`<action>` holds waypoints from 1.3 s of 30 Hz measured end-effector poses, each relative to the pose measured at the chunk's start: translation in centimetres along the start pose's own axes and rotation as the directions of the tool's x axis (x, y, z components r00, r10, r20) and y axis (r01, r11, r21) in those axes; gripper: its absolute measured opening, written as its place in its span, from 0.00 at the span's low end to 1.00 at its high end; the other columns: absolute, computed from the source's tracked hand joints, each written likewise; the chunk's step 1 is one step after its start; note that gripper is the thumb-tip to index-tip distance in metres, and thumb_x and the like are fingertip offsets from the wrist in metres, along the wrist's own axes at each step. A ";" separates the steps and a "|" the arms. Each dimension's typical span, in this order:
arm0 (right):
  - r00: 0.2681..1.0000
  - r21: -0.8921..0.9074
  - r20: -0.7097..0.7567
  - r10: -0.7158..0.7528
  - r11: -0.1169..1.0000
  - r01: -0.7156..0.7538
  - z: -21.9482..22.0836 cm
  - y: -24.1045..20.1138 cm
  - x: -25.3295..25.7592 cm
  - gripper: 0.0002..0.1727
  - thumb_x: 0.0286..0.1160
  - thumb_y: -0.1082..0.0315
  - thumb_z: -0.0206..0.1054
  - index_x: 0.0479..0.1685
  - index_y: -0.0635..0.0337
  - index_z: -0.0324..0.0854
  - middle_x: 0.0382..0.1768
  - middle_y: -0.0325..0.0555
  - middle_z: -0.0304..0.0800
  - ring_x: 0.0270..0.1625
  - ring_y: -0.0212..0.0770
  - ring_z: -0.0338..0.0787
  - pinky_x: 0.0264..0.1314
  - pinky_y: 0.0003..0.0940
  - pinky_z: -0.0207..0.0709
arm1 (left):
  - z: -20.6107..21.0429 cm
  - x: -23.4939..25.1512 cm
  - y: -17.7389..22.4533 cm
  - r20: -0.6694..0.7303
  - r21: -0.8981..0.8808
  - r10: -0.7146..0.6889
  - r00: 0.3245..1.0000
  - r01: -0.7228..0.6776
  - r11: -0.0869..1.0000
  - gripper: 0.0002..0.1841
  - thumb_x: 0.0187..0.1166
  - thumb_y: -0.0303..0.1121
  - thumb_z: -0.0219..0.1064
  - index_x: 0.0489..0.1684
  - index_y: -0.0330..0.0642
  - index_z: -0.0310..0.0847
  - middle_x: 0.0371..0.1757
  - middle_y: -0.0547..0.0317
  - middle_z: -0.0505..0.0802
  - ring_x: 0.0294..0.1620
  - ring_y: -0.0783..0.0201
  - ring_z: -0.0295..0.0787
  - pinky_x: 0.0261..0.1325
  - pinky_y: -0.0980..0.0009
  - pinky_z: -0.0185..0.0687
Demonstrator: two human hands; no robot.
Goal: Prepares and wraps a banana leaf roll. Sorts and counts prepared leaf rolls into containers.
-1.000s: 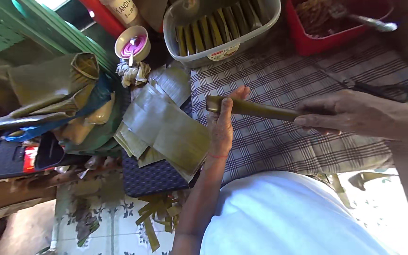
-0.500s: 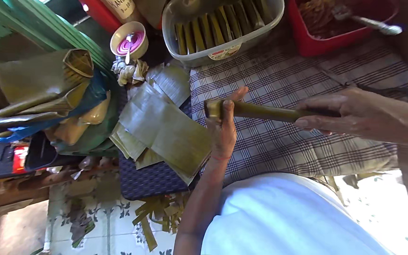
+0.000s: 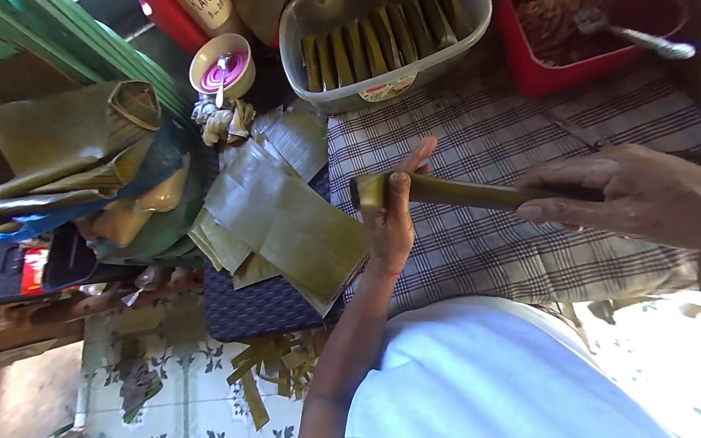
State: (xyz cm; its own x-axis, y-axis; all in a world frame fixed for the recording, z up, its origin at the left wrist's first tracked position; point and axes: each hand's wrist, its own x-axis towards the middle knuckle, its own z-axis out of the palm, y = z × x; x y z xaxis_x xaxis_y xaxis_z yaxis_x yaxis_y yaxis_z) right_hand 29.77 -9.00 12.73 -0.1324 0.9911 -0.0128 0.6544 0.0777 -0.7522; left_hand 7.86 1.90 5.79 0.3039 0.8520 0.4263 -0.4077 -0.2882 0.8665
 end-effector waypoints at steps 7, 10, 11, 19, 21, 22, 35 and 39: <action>0.999 -0.017 -0.005 -0.044 0.999 0.044 0.4 -0.5 0.0 0.22 0.79 0.35 0.59 0.37 0.39 0.87 0.20 0.19 0.77 0.19 0.14 0.72 0.17 0.12 0.62 | -0.8 0.1 0.3 0.066 -0.019 0.050 0.997 -0.049 0.999 0.25 0.93 0.46 0.52 0.74 0.33 0.76 0.79 0.43 0.82 0.81 0.49 0.78 0.83 0.56 0.74; 0.999 -0.030 0.001 -0.049 0.998 0.049 0.3 -0.9 0.2 0.21 0.80 0.36 0.59 0.39 0.39 0.87 0.20 0.20 0.79 0.19 0.15 0.73 0.17 0.13 0.64 | -0.5 0.3 0.4 0.106 -0.135 -0.051 0.993 0.065 0.989 0.34 0.91 0.57 0.48 0.78 0.35 0.75 0.81 0.45 0.80 0.84 0.51 0.74 0.85 0.57 0.70; 0.999 -0.039 0.002 -0.047 0.998 0.047 0.2 -0.9 0.3 0.21 0.80 0.37 0.59 0.39 0.40 0.88 0.21 0.19 0.79 0.20 0.15 0.74 0.17 0.13 0.65 | -0.4 0.3 0.4 0.104 -0.118 -0.050 0.993 0.062 0.991 0.35 0.91 0.58 0.45 0.76 0.35 0.76 0.80 0.44 0.81 0.83 0.51 0.75 0.85 0.57 0.70; 0.999 0.003 0.015 -0.044 0.999 0.044 0.3 -1.1 0.2 0.20 0.79 0.37 0.61 0.40 0.40 0.88 0.21 0.19 0.80 0.19 0.14 0.73 0.17 0.11 0.64 | -0.9 0.6 1.1 0.081 0.045 0.140 0.987 -0.144 0.989 0.26 0.94 0.46 0.49 0.64 0.29 0.81 0.75 0.40 0.85 0.80 0.47 0.79 0.84 0.55 0.72; 0.998 -0.007 0.010 -0.054 0.999 0.054 0.3 -1.2 0.4 0.20 0.80 0.37 0.60 0.39 0.40 0.88 0.21 0.19 0.79 0.19 0.14 0.73 0.17 0.11 0.64 | -0.8 0.4 0.9 0.100 -0.094 0.034 0.994 -0.025 0.995 0.30 0.93 0.52 0.49 0.74 0.33 0.77 0.81 0.43 0.80 0.85 0.48 0.73 0.86 0.55 0.69; 0.998 -0.011 0.008 -0.057 0.998 0.057 0.2 -1.3 0.6 0.20 0.80 0.38 0.61 0.39 0.40 0.88 0.21 0.19 0.79 0.20 0.14 0.74 0.17 0.11 0.64 | -0.6 0.2 0.8 0.116 -0.170 -0.031 0.993 0.051 0.984 0.33 0.91 0.56 0.49 0.80 0.35 0.73 0.84 0.46 0.77 0.86 0.51 0.70 0.86 0.56 0.68; 0.998 -0.052 0.012 -0.067 0.996 0.067 0.1 -1.5 1.1 0.21 0.80 0.38 0.60 0.39 0.41 0.88 0.20 0.20 0.79 0.19 0.14 0.73 0.16 0.12 0.63 | -0.2 -0.2 0.2 0.088 -0.163 -0.057 0.994 0.071 0.984 0.36 0.91 0.59 0.42 0.82 0.36 0.70 0.86 0.48 0.76 0.87 0.54 0.70 0.84 0.57 0.71; 0.997 -0.042 0.022 -0.072 0.996 0.072 0.2 -1.4 1.2 0.20 0.80 0.38 0.60 0.38 0.41 0.88 0.20 0.20 0.79 0.19 0.14 0.72 0.16 0.12 0.62 | -0.4 -0.1 0.1 0.073 -0.057 0.035 0.997 -0.031 0.998 0.35 0.92 0.57 0.43 0.77 0.32 0.73 0.84 0.43 0.76 0.85 0.50 0.72 0.83 0.57 0.72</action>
State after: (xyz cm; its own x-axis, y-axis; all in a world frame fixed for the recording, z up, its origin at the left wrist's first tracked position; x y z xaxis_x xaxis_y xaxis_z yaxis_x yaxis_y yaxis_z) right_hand 28.54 -7.99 13.68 -0.1953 0.9804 0.0265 0.6738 0.1537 -0.7227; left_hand 7.41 1.94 5.70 0.3511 0.8072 0.4745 -0.4654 -0.2893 0.8365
